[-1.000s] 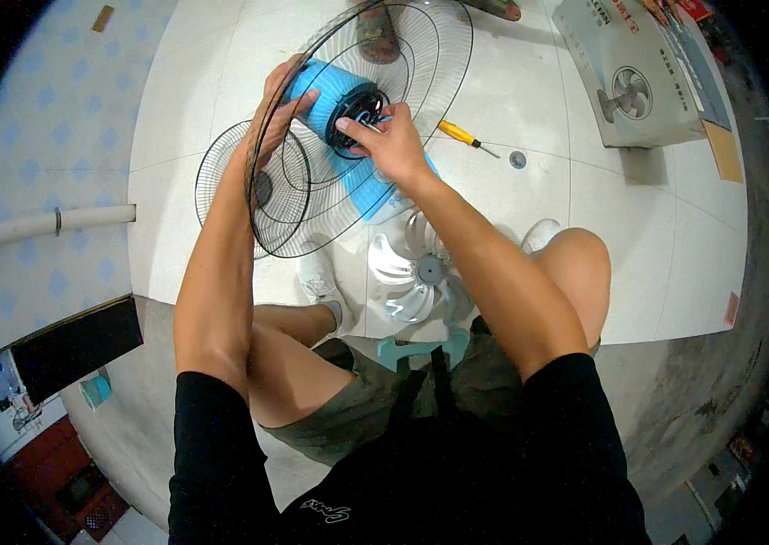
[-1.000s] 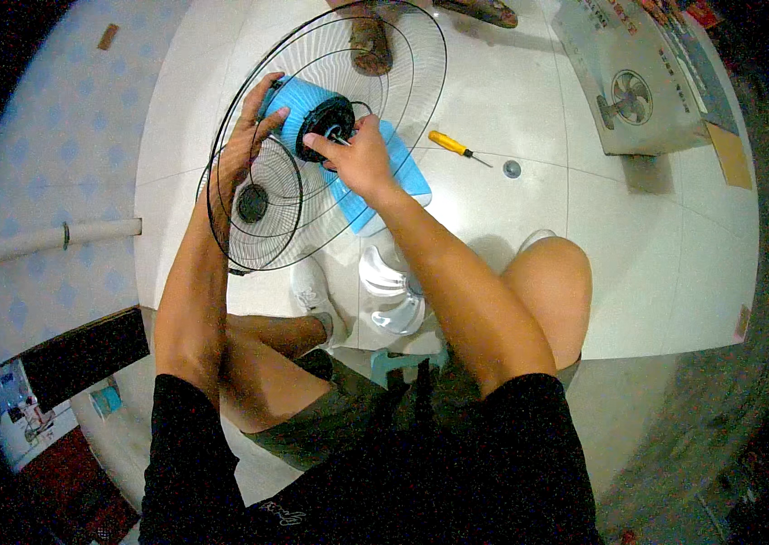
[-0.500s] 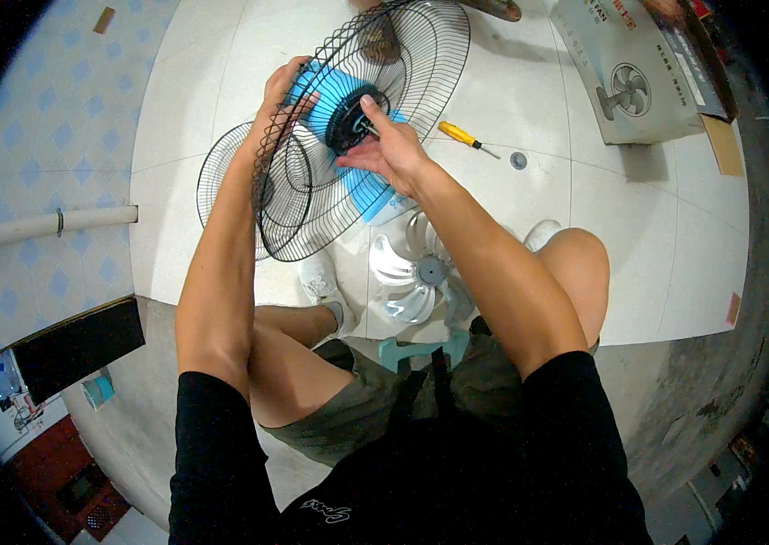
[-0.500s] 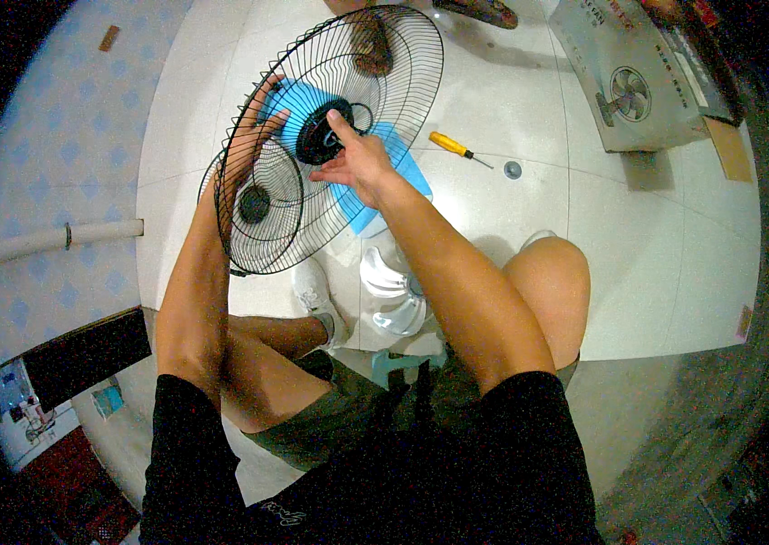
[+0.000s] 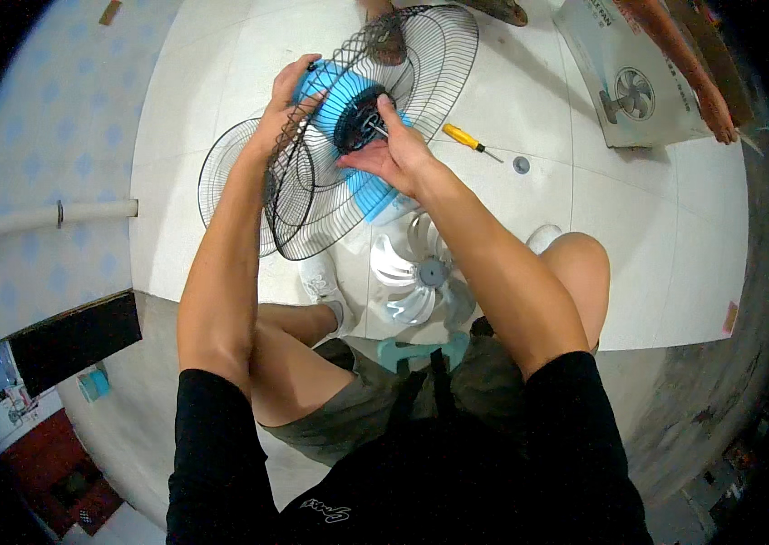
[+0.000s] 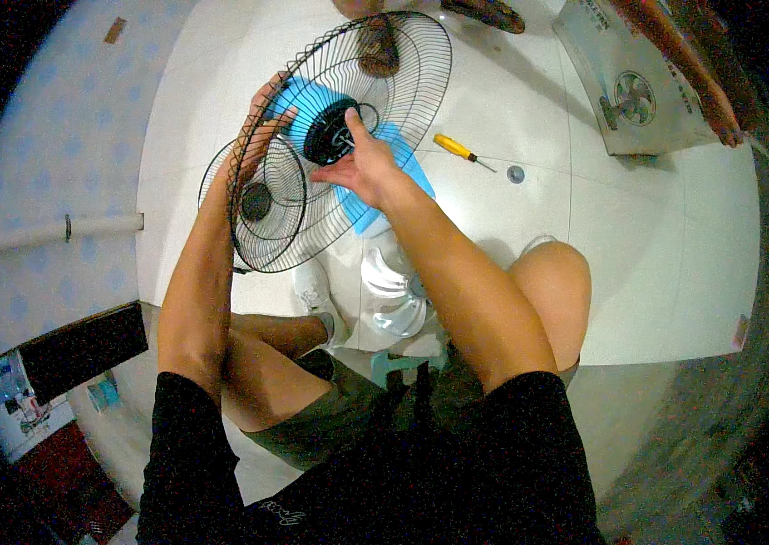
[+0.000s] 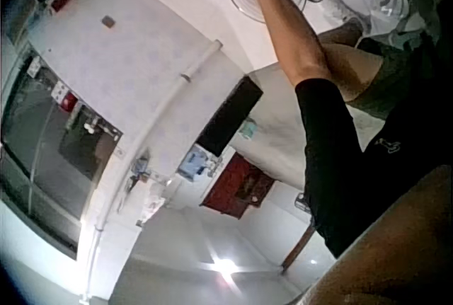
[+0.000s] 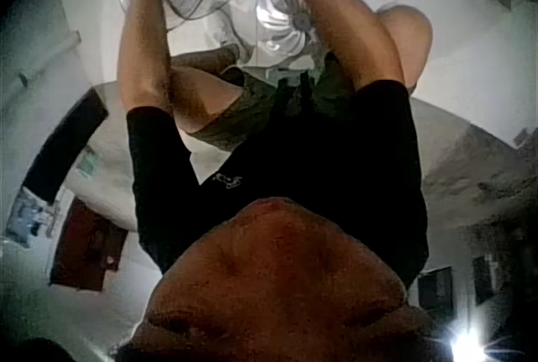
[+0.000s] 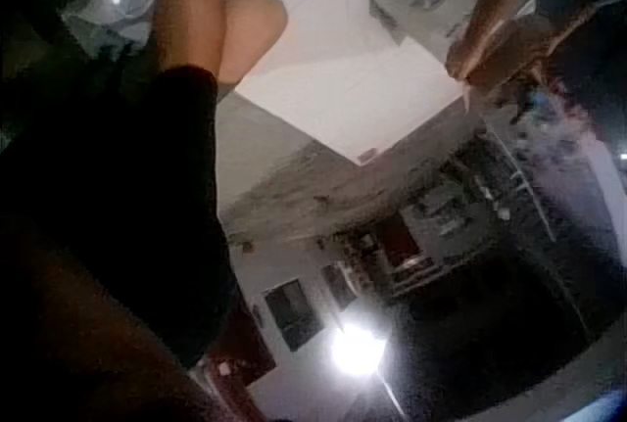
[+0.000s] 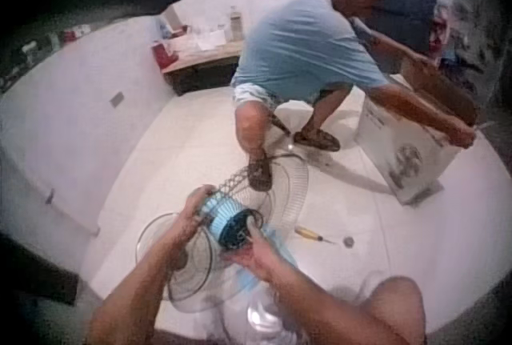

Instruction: The person removes fan components from a box, takes plastic wrapping off the fan blades, and fits the back grill onto the motor housing using a screwdriver.

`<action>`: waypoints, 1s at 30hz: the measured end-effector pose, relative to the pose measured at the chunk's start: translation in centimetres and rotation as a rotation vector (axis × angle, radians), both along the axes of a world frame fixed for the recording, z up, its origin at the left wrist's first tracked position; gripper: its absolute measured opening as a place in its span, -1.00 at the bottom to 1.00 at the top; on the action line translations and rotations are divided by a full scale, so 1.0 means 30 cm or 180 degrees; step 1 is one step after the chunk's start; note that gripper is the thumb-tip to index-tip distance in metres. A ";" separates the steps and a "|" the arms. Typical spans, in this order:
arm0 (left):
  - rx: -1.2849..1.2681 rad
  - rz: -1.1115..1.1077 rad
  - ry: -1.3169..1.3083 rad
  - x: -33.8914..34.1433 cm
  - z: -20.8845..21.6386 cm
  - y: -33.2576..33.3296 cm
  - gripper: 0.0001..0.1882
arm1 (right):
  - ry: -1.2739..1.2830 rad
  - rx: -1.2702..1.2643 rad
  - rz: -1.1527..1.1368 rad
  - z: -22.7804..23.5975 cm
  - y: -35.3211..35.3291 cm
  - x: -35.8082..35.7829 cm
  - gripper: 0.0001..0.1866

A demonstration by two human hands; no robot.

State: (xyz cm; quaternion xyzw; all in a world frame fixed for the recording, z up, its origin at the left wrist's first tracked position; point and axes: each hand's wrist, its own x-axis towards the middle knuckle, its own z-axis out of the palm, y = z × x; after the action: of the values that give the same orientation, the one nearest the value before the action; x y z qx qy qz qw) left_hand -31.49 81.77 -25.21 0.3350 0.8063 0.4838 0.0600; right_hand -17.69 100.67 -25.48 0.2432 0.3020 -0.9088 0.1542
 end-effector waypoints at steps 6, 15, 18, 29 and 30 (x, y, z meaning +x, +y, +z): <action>0.0078 -0.0002 0.0582 -0.017 -0.029 -0.043 -0.34 | 0.0192 0.0753 0.0101 -0.036 -0.049 -0.005 -0.16; -0.0326 0.0378 0.0183 0.021 0.006 -0.014 -0.25 | 0.0511 0.2153 -0.0357 -0.095 -0.036 0.001 -0.50; -0.0368 0.0545 -0.0106 0.044 0.018 -0.023 -0.21 | 0.0928 0.3445 -0.0323 -0.067 -0.045 0.018 -0.41; -0.0440 0.0630 0.0373 0.010 -0.043 -0.020 -0.25 | 0.1845 0.4686 -0.0218 -0.123 -0.004 -0.001 -0.06; -0.0402 0.0549 0.0330 0.014 -0.002 0.016 -0.25 | 0.2141 0.4758 -0.0371 -0.224 0.065 -0.011 -0.05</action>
State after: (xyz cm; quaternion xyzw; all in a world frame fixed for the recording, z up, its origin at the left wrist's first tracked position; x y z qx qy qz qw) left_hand -31.06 82.25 -25.27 0.2845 0.8630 0.4175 -0.0027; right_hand -18.02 102.62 -32.21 0.0116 0.8445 -0.4987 -0.1948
